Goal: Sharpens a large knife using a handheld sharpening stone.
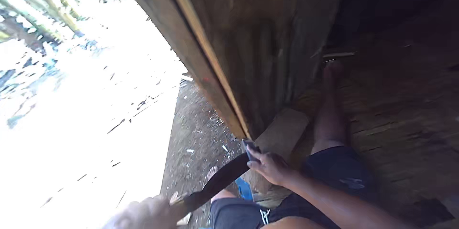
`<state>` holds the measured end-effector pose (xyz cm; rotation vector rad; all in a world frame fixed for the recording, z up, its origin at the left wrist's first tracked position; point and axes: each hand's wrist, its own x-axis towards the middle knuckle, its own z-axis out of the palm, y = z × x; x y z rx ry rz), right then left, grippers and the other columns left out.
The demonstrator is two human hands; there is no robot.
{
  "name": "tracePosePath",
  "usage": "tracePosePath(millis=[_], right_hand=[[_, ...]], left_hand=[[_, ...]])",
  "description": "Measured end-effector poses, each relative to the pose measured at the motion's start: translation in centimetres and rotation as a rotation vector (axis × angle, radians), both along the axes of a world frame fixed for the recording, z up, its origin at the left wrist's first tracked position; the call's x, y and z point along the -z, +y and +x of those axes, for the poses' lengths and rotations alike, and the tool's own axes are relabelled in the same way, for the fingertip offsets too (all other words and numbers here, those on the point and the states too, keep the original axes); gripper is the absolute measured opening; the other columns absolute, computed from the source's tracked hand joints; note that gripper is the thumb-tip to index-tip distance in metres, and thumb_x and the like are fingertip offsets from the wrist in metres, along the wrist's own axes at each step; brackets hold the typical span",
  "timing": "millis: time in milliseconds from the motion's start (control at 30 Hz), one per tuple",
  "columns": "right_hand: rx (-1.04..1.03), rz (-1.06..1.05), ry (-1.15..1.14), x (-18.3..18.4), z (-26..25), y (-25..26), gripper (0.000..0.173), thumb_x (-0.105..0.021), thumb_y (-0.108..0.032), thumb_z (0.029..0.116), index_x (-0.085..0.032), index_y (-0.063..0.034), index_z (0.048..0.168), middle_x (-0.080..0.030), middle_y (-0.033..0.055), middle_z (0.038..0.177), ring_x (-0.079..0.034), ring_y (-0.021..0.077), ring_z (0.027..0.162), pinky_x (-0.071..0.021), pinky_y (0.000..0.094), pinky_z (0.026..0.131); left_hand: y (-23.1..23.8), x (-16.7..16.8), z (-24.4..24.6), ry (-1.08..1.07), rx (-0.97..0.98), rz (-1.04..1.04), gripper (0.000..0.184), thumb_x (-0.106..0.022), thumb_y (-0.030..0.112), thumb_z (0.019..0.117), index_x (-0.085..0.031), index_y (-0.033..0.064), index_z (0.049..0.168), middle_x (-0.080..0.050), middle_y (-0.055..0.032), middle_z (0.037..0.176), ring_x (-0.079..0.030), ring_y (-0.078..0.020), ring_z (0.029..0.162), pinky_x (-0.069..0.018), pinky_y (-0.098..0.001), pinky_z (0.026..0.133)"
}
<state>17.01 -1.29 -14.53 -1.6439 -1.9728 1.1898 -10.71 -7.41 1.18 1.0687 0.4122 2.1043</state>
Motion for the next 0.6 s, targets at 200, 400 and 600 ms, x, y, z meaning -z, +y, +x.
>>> tracePosePath(millis=[200, 400, 600], right_hand=[[-0.052, 0.306, 0.158, 0.9, -1.6, -3.2, 0.067, -0.044, -0.064, 0.1023, -0.04, -0.0306, 0.16, -0.075, 0.0053, 0.099, -0.071, 0.0195, 0.082, -0.0596, 0.0484, 0.074], [-0.001, 0.189, 0.053, 0.7, -1.0, -0.7, 0.071, -0.039, -0.069, 0.1016, -0.036, -0.0317, 0.162, -0.075, 0.0083, 0.097, -0.071, 0.0255, 0.084, -0.0578, 0.0544, 0.077], [-0.073, 0.441, 0.136, 0.1, -2.1, -4.1, 0.067, -0.045, -0.065, 0.102, -0.043, -0.0299, 0.159, -0.071, 0.0029, 0.086, -0.065, 0.0155, 0.067, -0.0577, 0.0417, 0.06]], left_hand=[[0.0, -0.1, 0.2, 0.036, 0.029, 0.08, 0.019, -0.065, 0.024, 0.0939, -0.059, 0.0127, 0.08, -0.051, 0.0029, 0.056, -0.05, -0.0106, 0.043, -0.0451, -0.0281, 0.042], [-0.6, -0.4, 0.8, -0.011, 0.046, 0.052, 0.015, -0.065, 0.023, 0.0937, -0.062, 0.0099, 0.086, -0.053, -0.0001, 0.06, -0.05, -0.0125, 0.046, -0.0437, -0.0294, 0.044], [-0.7, -0.4, 1.3, 0.015, 0.038, 0.081, 0.016, -0.061, 0.023, 0.0952, -0.061, 0.0096, 0.087, -0.053, -0.0001, 0.061, -0.051, -0.0128, 0.048, -0.0452, -0.0294, 0.047]])
